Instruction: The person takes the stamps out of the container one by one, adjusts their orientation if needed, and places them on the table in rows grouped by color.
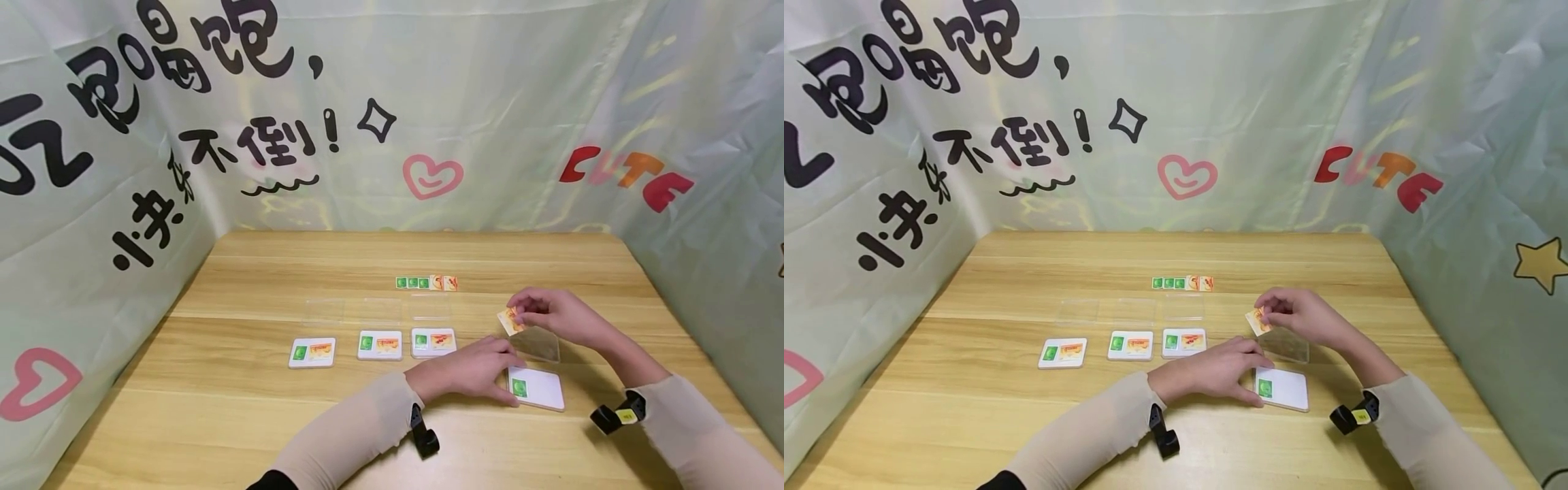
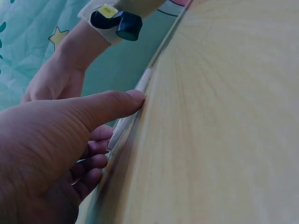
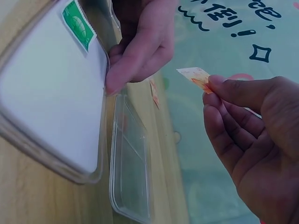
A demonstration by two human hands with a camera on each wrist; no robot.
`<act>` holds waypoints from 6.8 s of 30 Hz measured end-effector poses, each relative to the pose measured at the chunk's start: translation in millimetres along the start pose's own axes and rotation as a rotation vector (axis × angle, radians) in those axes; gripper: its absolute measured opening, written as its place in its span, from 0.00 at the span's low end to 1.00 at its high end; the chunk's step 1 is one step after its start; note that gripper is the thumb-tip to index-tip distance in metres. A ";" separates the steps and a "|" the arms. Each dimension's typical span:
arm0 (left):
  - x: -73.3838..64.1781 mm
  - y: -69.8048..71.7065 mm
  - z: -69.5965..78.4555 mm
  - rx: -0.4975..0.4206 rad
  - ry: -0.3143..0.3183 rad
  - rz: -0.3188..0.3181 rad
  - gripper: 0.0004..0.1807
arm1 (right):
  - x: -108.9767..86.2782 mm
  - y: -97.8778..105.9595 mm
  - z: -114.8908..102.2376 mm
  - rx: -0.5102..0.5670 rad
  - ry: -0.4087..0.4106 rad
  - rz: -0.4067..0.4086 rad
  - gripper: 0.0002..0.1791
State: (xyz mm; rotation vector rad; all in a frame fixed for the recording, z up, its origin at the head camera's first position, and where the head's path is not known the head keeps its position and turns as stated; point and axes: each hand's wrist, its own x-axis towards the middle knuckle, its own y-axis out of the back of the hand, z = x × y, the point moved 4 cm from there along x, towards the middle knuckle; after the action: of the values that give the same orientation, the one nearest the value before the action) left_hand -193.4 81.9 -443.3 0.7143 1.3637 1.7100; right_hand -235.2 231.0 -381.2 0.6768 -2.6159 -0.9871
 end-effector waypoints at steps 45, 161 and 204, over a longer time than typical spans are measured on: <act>-0.8 1.1 -7.4 -0.034 -0.040 0.010 0.36 | 95.8 -15.0 50.8 0.278 -0.198 0.001 0.14; -2.0 1.6 -5.7 -0.049 -0.028 0.003 0.35 | 103.2 -17.5 41.0 -0.030 -0.067 0.066 0.13; -3.3 3.5 -8.6 -0.058 -0.006 0.016 0.36 | 6.8 -2.4 25.1 -0.065 0.090 0.155 0.20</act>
State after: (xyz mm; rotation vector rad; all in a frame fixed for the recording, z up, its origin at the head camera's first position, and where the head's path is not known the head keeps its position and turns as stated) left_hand -199.7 74.5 -441.9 0.6989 1.3021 1.7518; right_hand -250.2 239.8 -400.7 0.4826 -2.5034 -0.9670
